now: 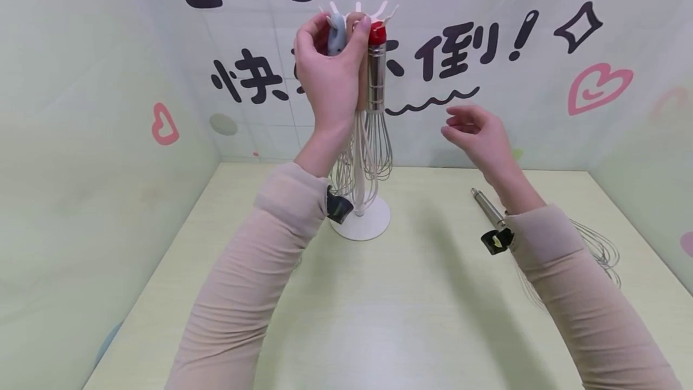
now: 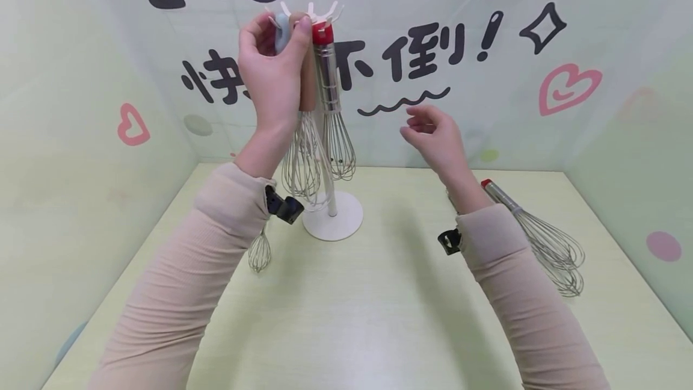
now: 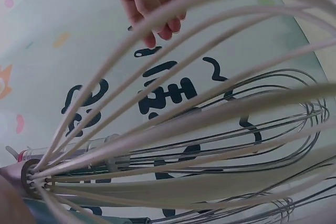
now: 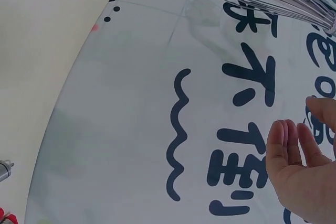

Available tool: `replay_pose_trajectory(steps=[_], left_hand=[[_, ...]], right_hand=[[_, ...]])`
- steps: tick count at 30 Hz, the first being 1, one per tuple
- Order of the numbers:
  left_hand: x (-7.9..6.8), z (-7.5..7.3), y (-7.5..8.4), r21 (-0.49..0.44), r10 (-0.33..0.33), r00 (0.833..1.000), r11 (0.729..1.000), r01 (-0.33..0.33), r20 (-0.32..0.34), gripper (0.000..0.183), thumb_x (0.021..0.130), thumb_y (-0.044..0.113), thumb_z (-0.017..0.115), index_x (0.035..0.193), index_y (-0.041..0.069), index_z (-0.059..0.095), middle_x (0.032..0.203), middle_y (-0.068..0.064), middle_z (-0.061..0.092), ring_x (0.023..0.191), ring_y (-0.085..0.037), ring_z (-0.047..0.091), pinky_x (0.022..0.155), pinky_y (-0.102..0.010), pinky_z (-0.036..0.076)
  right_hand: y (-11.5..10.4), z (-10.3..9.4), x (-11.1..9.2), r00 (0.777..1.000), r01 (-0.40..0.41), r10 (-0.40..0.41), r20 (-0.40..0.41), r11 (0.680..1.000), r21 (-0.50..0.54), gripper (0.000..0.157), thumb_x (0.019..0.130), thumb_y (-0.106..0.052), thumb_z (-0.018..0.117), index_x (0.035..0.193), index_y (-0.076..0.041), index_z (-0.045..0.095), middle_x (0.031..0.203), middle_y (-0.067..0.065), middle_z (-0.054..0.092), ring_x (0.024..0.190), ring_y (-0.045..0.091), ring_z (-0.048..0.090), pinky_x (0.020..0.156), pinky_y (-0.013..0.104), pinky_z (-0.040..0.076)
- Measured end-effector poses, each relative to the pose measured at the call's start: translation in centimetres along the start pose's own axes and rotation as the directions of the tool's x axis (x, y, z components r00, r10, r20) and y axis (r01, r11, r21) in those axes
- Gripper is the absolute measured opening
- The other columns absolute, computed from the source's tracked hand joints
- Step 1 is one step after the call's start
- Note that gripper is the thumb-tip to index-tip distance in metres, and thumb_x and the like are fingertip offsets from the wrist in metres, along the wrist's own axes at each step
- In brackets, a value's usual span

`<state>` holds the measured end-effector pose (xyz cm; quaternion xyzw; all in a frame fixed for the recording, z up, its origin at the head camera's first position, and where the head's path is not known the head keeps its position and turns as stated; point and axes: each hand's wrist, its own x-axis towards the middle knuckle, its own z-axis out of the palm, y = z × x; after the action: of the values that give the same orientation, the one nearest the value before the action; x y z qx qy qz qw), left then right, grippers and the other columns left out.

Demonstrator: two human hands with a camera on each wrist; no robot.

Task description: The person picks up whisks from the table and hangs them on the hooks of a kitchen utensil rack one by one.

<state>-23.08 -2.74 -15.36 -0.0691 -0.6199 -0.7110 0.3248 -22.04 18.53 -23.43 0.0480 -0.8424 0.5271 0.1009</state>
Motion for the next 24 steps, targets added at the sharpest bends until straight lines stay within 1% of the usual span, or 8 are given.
replay_pose_trajectory(steps=[4, 6, 9, 13, 15, 20, 24], left_hand=[[0.0, 0.1, 0.1, -0.011, -0.01, 1.0, 1.0, 0.01, -0.011, 0.059, 0.082, 0.021, 0.075, 0.129, 0.001, 0.047, 0.126, -0.008, 0.053, 0.106, -0.009, 0.054, 0.089, -0.009, 0.048], [0.0, 0.2, 0.1, -0.014, -0.013, 1.0, 1.0, 0.013, -0.015, 0.058, 0.082, 0.02, 0.075, 0.129, 0.0, 0.047, 0.126, -0.008, 0.053, 0.106, -0.009, 0.054, 0.089, -0.009, 0.049], [0.0, 0.3, 0.2, -0.013, -0.017, 1.0, 1.0, 0.016, -0.021, 0.057, 0.082, 0.02, 0.074, 0.129, 0.0, 0.047, 0.126, -0.009, 0.053, 0.107, -0.01, 0.054, 0.089, -0.009, 0.049], [-0.1, 0.2, 0.2, -0.018, -0.018, 1.0, 1.0, 0.017, -0.026, 0.056, 0.082, 0.021, 0.075, 0.127, -0.001, 0.049, 0.124, -0.009, 0.053, 0.107, -0.01, 0.055, 0.089, -0.009, 0.049], [-0.1, 0.1, 0.2, -0.022, -0.009, 1.0, 1.0, 0.009, -0.027, 0.055, 0.082, 0.022, 0.075, 0.126, -0.001, 0.049, 0.122, -0.009, 0.054, 0.106, -0.01, 0.056, 0.089, -0.01, 0.05], [-0.1, 0.0, 0.2, -0.019, 0.003, 1.0, 1.0, -0.004, -0.026, 0.054, 0.081, 0.023, 0.075, 0.124, 0.0, 0.051, 0.119, -0.007, 0.054, 0.104, -0.009, 0.056, 0.088, -0.01, 0.05], [0.0, -0.1, 0.1, -0.021, 0.005, 1.0, 1.0, -0.005, -0.013, 0.054, 0.081, 0.023, 0.076, 0.124, 0.001, 0.051, 0.118, -0.006, 0.056, 0.104, -0.009, 0.057, 0.089, -0.01, 0.05]], right_hand=[[0.7, -0.4, -0.1, 0.999, -0.04, 0.04, 0.002, 0.999, -0.018, 0.045, 0.093, -0.02, 0.061, 0.136, -0.007, 0.05, 0.108, -0.009, 0.057, 0.097, -0.002, 0.053, 0.094, 0.018, 0.047], [1.1, -0.6, -0.2, 0.998, -0.058, 0.059, 0.001, 0.998, -0.016, 0.046, 0.094, -0.02, 0.06, 0.137, -0.007, 0.048, 0.11, -0.007, 0.056, 0.099, -0.001, 0.052, 0.096, 0.021, 0.046], [1.9, -0.8, -0.3, 0.997, -0.08, 0.08, 0.003, 0.997, -0.015, 0.048, 0.095, -0.022, 0.059, 0.138, -0.007, 0.047, 0.111, -0.007, 0.056, 0.1, -0.002, 0.051, 0.097, 0.022, 0.045], [2.9, -1.2, -0.4, 0.995, -0.096, 0.096, -0.002, 0.995, -0.034, 0.049, 0.095, -0.025, 0.058, 0.139, -0.008, 0.046, 0.111, -0.009, 0.055, 0.102, 0.0, 0.051, 0.102, 0.028, 0.045], [3.4, -1.3, -0.4, 0.995, -0.104, 0.104, -0.007, 0.994, -0.042, 0.049, 0.095, -0.026, 0.058, 0.139, -0.008, 0.045, 0.113, -0.006, 0.055, 0.103, 0.001, 0.051, 0.105, 0.032, 0.044], [4.8, -1.7, -0.4, 0.991, -0.13, 0.13, -0.014, 0.99, -0.062, 0.05, 0.096, -0.027, 0.056, 0.14, -0.007, 0.044, 0.111, -0.008, 0.054, 0.099, -0.001, 0.051, 0.105, 0.033, 0.045], [6.1, -2.0, -0.4, 0.987, -0.158, 0.158, -0.017, 0.984, -0.084, 0.051, 0.096, -0.028, 0.056, 0.141, -0.006, 0.044, 0.104, -0.013, 0.053, 0.096, -0.003, 0.049, 0.104, 0.035, 0.044]])
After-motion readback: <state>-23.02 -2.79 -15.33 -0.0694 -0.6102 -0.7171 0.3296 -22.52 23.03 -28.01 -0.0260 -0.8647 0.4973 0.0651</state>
